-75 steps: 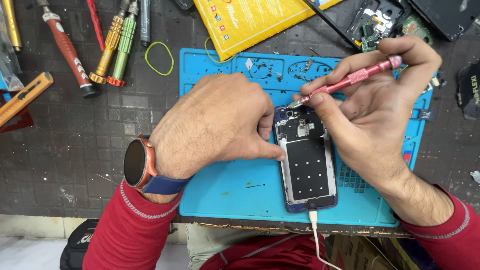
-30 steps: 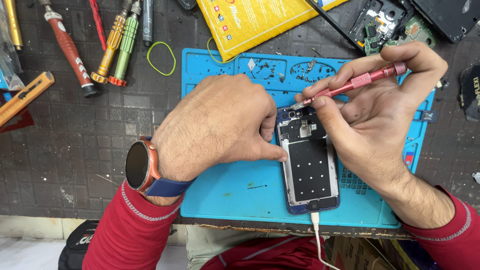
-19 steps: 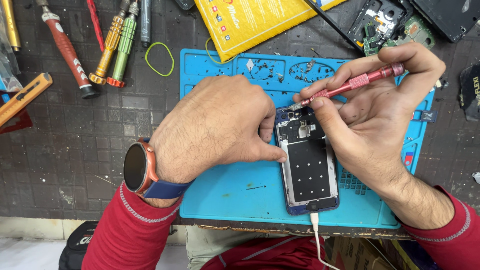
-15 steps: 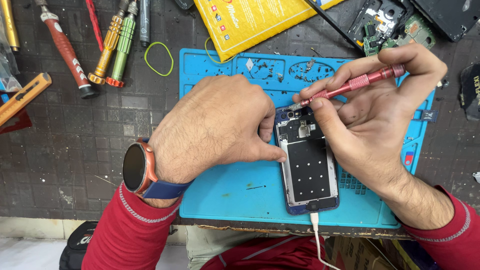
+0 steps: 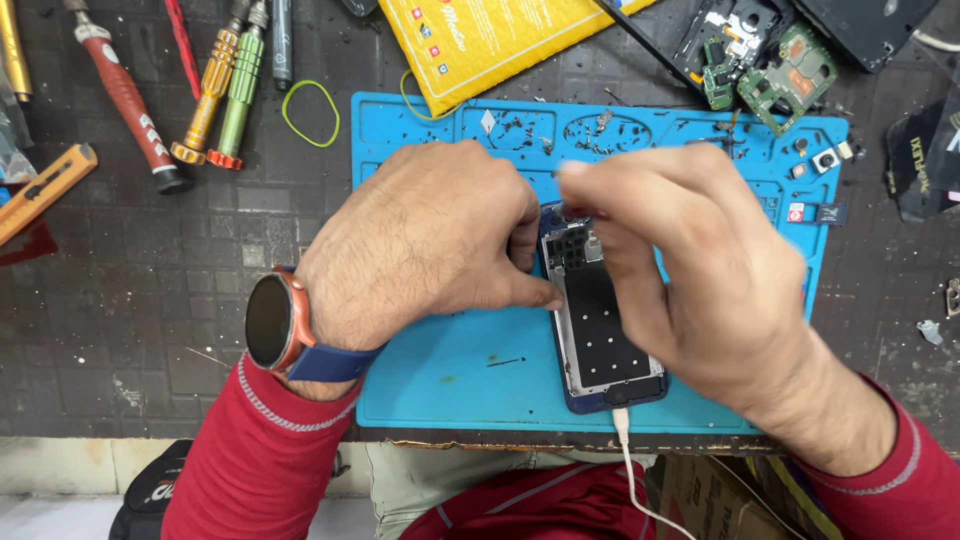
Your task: The person pries open the back cover of a smartphone on a blue repair mat, plugs a charging cable into it, and uses a screwdriver to unscrew and work on the internal components of the opened phone.
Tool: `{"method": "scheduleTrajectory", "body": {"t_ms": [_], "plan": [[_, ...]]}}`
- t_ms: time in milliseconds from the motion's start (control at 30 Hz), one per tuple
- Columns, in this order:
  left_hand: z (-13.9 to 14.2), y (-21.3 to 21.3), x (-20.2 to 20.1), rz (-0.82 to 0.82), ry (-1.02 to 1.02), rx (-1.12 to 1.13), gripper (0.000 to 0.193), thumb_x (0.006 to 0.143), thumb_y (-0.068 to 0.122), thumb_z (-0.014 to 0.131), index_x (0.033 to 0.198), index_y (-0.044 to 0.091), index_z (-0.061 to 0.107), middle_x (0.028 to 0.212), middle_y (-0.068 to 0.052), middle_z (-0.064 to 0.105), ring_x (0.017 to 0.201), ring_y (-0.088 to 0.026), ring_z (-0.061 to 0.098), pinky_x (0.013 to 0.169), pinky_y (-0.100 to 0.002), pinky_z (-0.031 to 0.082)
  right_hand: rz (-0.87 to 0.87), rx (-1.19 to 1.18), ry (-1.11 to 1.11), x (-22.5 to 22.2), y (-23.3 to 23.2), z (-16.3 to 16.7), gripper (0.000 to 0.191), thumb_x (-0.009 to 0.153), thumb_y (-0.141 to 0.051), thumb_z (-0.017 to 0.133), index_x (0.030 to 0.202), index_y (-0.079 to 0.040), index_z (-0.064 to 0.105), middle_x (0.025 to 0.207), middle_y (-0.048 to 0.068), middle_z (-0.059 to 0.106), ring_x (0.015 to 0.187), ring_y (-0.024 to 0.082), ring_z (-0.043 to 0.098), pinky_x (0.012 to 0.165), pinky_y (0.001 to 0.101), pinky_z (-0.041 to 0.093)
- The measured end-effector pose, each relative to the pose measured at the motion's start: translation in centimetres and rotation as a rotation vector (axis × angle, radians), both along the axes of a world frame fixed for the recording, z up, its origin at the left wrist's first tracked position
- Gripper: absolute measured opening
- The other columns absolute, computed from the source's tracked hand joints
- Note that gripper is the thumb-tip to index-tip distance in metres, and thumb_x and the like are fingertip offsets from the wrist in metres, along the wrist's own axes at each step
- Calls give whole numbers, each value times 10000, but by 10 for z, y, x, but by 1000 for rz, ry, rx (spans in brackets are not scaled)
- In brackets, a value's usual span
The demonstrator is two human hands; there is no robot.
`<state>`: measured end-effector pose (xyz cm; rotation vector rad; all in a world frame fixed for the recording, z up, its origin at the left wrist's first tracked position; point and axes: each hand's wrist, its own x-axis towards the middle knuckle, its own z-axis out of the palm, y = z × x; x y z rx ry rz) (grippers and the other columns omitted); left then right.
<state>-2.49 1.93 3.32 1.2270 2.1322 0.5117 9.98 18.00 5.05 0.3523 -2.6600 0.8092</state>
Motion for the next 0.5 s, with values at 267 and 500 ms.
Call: {"method": "scheduleTrajectory", "body": {"t_ms": [267, 500], "plan": [[-1, -1, 0, 6, -5, 24, 368, 624, 484, 856, 687, 137, 747, 585, -88, 678, 615, -330, 677, 584, -452, 528, -22, -101, 65, -7, 5, -10, 332, 869, -36, 900, 1060, -63, 630, 1008, 97, 685, 912, 247, 696, 708, 323, 566], [0, 1, 0, -3, 5, 20, 416, 643, 502, 849, 653, 110, 710, 582, -97, 665, 599, -341, 665, 570, -457, 516, 99, -126, 124, -1, 4, -11, 367, 826, 91, 845, 1027, 35, 543, 1012, 171, 706, 863, 253, 726, 689, 325, 609]]}}
